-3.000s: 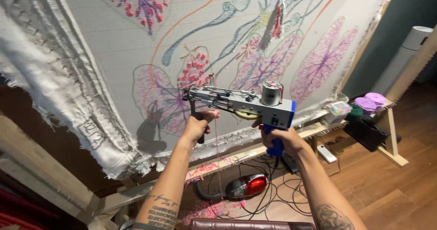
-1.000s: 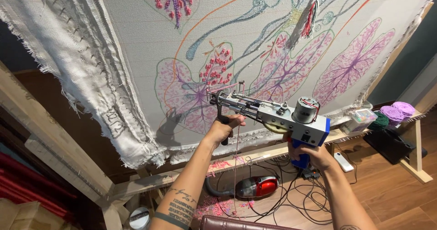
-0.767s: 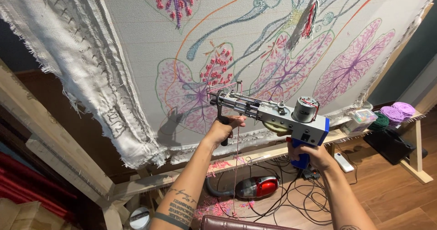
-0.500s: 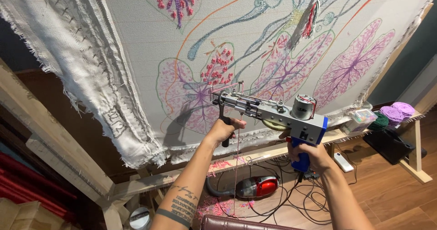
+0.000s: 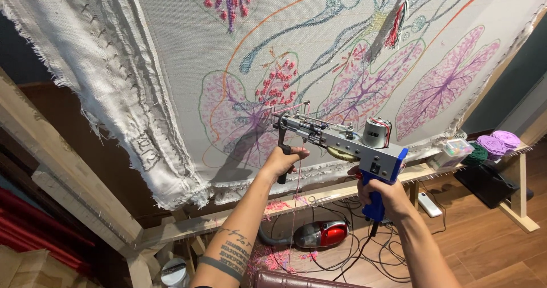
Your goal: Using a rug tufting gun to fill in a floral design on a vertical canvas frame.
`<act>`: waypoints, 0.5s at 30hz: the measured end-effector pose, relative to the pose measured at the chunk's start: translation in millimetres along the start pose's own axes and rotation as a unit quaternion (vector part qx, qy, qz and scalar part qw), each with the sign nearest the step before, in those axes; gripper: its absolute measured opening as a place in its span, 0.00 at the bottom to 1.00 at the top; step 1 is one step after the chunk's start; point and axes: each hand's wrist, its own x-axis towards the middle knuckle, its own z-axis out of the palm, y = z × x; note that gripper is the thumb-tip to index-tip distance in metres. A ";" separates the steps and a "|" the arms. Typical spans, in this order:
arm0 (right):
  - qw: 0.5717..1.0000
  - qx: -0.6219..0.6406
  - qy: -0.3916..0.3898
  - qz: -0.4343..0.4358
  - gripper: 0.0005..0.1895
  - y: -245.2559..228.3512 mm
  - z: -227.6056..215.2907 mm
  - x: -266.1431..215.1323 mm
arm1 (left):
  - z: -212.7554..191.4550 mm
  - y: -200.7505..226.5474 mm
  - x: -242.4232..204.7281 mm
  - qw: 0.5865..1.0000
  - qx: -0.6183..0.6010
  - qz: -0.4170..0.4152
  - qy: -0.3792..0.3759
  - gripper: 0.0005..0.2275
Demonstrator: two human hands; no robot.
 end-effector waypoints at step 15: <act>1.000 -0.015 0.024 0.003 0.03 -14.5 28.4 -2.3 | -5.6 -10.3 1.6 1.000 -0.005 -0.016 0.013 0.18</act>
